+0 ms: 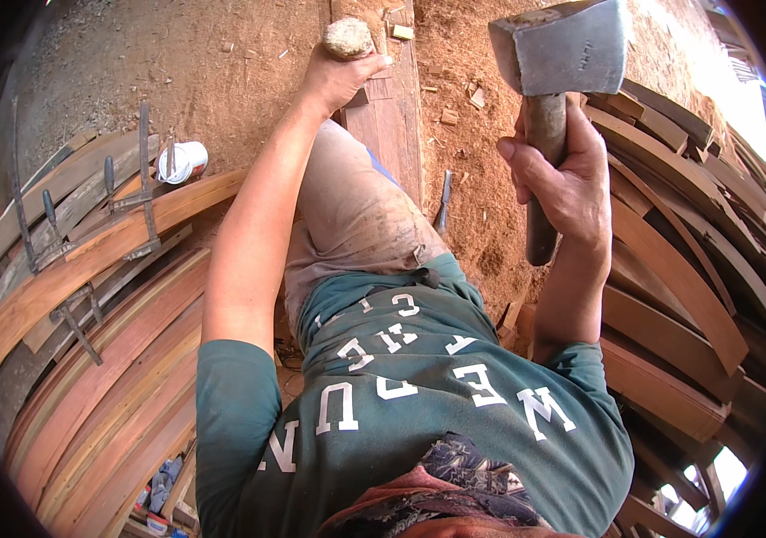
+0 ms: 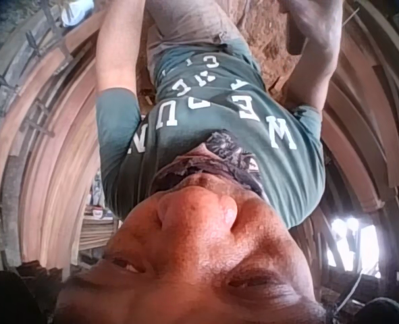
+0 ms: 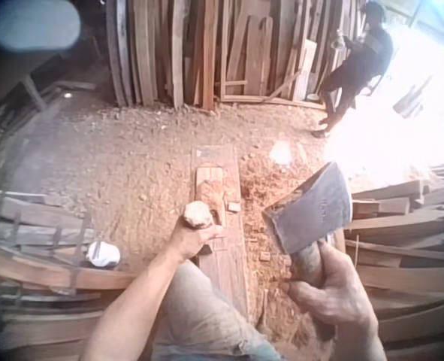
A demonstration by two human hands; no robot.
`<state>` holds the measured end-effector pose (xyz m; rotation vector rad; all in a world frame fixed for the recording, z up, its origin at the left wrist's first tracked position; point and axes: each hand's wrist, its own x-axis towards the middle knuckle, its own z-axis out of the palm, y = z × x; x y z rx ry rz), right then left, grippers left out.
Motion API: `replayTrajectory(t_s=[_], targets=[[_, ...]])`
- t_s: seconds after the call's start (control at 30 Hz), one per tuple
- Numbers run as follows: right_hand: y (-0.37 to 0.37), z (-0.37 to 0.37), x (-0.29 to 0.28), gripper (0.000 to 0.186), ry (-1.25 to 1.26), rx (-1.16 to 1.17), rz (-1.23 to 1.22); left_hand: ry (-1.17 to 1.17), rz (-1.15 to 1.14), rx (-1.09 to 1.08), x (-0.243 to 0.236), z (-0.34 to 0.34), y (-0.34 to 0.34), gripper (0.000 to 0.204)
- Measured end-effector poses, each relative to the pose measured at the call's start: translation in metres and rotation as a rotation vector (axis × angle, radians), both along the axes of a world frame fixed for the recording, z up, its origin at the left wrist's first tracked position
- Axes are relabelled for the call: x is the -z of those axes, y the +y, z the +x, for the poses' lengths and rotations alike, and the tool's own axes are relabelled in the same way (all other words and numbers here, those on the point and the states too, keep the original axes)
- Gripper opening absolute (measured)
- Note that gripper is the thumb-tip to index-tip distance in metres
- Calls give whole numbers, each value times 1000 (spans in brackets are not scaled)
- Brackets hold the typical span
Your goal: The person selects a wooden plank from a stack and places it on the ground. They then use a small axe and a wooden mallet to carve a notch into the plank, repeatedly striking the axe to shape the wood.
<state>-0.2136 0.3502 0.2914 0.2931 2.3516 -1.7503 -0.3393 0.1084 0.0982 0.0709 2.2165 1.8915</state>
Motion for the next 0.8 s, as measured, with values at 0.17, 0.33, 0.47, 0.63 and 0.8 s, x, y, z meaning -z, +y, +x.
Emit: replayTrajectory(t_s=[0.17,0.33,0.47,0.63,0.8], targets=[[-2,-11,-12,53,177,9,-7,-39,24,-5,2,-1,-10,13],[-6,-19,-25,56,300,43,-21,-32,4,18,0,3,-5,14],[-10,-25,-43,35,476,63,16,-44,-25,32,-9,5,2,14],[-34,-43,-48,21,688,99,-28,-37,-50,29,-2,6,-5,15],[-63,-67,47,19,513,-242,598,-14,-24,13,6,10,0,14]])
